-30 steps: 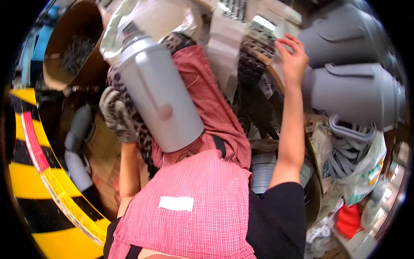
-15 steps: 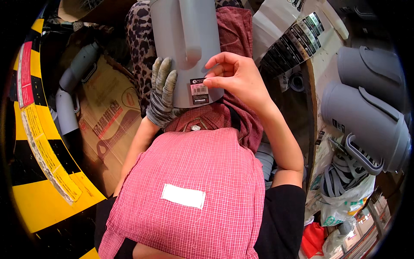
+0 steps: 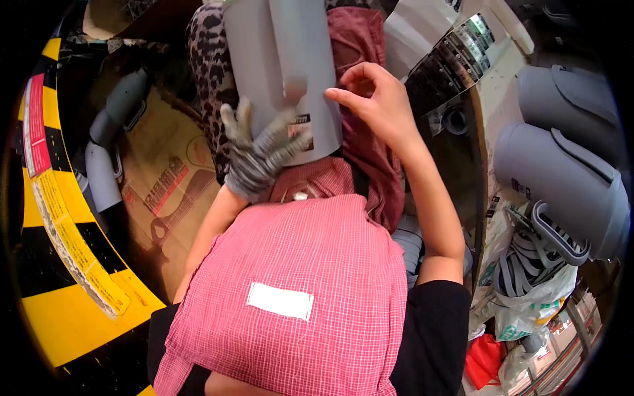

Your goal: The person attaches handles to gray thermos flask bodies and applies black labels to the side of each assembled flask by hand.

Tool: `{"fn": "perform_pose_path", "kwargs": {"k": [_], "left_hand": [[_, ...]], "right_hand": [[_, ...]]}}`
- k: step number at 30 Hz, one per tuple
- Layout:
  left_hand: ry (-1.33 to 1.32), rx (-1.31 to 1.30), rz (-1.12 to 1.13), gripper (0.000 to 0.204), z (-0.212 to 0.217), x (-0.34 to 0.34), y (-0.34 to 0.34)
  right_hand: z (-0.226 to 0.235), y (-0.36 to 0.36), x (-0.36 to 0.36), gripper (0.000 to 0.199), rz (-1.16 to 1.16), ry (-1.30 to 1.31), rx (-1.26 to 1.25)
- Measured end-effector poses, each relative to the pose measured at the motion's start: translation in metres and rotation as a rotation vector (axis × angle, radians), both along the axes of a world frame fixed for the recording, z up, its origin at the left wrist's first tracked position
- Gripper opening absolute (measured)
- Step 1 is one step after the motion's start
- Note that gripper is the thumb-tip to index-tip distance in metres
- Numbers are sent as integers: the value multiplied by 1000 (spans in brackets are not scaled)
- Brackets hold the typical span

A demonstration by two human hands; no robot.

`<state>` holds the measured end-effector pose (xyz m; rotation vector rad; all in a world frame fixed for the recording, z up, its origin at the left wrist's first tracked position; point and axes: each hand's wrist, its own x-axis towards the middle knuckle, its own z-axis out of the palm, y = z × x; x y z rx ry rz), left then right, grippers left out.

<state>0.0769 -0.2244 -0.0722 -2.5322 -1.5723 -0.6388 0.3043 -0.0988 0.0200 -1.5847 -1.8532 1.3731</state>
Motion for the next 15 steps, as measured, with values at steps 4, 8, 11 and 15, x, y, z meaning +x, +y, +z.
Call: {"fn": "perform_pose_path", "kwargs": {"k": [4,8,11,15], "left_hand": [[47,-155,-548,39,30,14,10],[-346,-290,-445,30,89,-30,62],[-982,-8,9,45,115,-85,109],[-1747,-365,-156,63,114,-140,152]], "right_hand": [[7,8,-28,51,65,173,352],[2,10,-43,36,107,402,404],[-3,4,-21,42,216,962,-22],[4,21,19,62,175,809,-239]]}}
